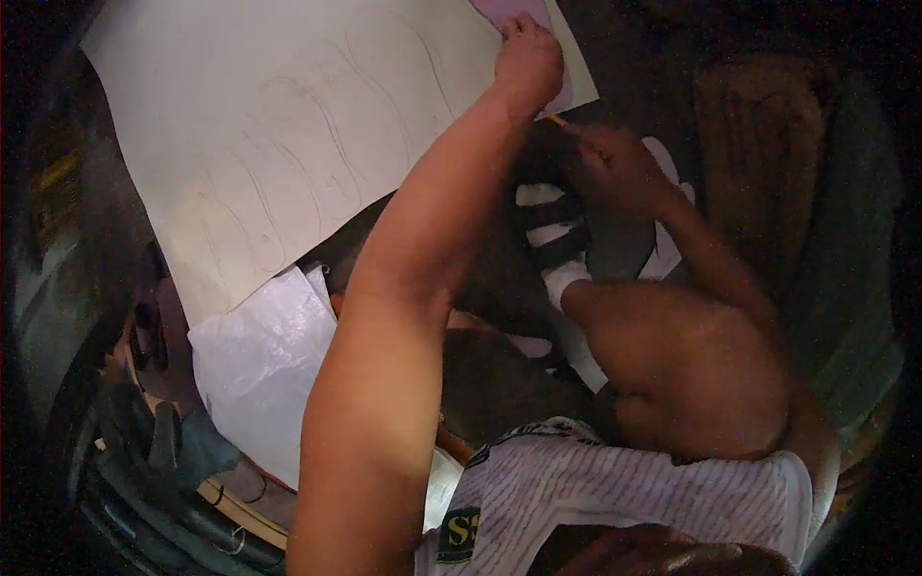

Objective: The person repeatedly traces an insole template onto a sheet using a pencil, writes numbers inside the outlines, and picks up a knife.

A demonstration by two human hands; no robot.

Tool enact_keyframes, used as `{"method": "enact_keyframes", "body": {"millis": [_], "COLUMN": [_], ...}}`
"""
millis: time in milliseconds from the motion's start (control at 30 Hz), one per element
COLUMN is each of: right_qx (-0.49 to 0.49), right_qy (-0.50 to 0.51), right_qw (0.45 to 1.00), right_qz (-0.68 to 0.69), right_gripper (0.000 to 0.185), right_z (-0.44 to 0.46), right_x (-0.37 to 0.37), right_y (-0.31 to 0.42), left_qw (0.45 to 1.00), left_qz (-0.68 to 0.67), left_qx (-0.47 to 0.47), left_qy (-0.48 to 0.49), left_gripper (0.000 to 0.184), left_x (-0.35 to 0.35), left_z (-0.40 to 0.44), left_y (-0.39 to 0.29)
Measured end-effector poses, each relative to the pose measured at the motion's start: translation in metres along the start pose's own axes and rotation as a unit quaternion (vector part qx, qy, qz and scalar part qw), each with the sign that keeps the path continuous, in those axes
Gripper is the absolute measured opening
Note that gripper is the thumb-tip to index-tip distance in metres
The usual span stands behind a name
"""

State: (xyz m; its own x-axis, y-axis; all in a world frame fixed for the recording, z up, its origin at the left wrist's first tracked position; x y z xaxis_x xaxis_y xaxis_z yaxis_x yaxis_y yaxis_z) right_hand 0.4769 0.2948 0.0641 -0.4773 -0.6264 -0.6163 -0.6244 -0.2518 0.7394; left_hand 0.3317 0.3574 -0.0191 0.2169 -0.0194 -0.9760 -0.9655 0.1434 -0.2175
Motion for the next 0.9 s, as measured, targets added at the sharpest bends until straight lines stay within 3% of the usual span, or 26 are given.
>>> {"method": "enact_keyframes", "body": {"millis": [100,167,267,400,533,567,633,700,767,833,900], "right_qx": [0.041,0.056,0.065,0.095,0.139,0.046,-0.048,0.115,0.142,0.170,0.073], "right_qy": [0.053,0.062,0.063,0.074,0.071,0.057,0.044,0.112,0.130,0.148,0.077], "right_qw": [0.998,0.996,0.995,0.989,0.987,0.997,0.997,0.987,0.981,0.974,0.994], "right_qz": [-0.019,0.002,0.037,0.088,0.037,-0.005,-0.049,0.027,0.013,-0.002,-0.037], "right_gripper": [0.031,0.030,0.029,0.028,0.027,0.026,0.025,0.024,0.027,0.029,0.026], "right_z": [0.007,0.012,0.019,0.038,0.055,0.059,0.068,0.084,0.095,0.101,0.110], "right_x": [-0.013,-0.013,-0.017,-0.031,-0.040,-0.040,-0.044,-0.048,-0.051,-0.053,-0.057], "right_y": [-0.021,-0.041,-0.051,-0.058,-0.057,-0.061,-0.067,-0.057,-0.062,-0.065,-0.058], "left_qw": [1.000,0.989,0.997,0.997,0.997,0.996,0.993,0.990,0.999,0.999,0.999], "left_qz": [0.004,-0.051,-0.032,-0.025,0.013,0.022,0.016,0.001,-0.016,0.001,0.019], "left_qx": [0.001,-0.068,-0.016,-0.016,-0.007,-0.003,-0.011,-0.024,-0.026,-0.015,-0.004], "left_qy": [0.002,-0.123,-0.074,-0.070,-0.076,-0.083,-0.116,-0.141,0.044,0.039,0.033], "left_gripper": [0.036,0.034,0.029,0.026,0.028,0.029,0.030,0.031,0.042,0.042,0.042], "left_x": [0.001,0.004,0.012,0.011,0.016,0.017,0.016,0.008,-0.003,-0.012,-0.015], "left_z": [-0.002,-0.003,-0.002,0.000,0.000,0.000,0.000,-0.001,-0.001,-0.003,-0.003], "left_y": [-0.002,0.000,0.001,0.001,0.000,-0.001,-0.002,-0.002,-0.005,-0.007,-0.007]}}
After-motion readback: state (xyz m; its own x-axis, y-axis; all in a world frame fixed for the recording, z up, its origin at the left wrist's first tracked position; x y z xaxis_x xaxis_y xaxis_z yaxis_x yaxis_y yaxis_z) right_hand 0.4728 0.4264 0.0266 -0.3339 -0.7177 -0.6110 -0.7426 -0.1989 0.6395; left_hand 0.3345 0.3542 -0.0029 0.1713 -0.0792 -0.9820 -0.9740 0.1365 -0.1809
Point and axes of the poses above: each hand's wrist, its own z-axis towards the middle knuckle, its own x-axis out of the palm, y = z × x, the point moved 3 cm from there along z, towards the middle knuckle, and after that the axes turned 10 degrees about -y, right-handed, at the moved point
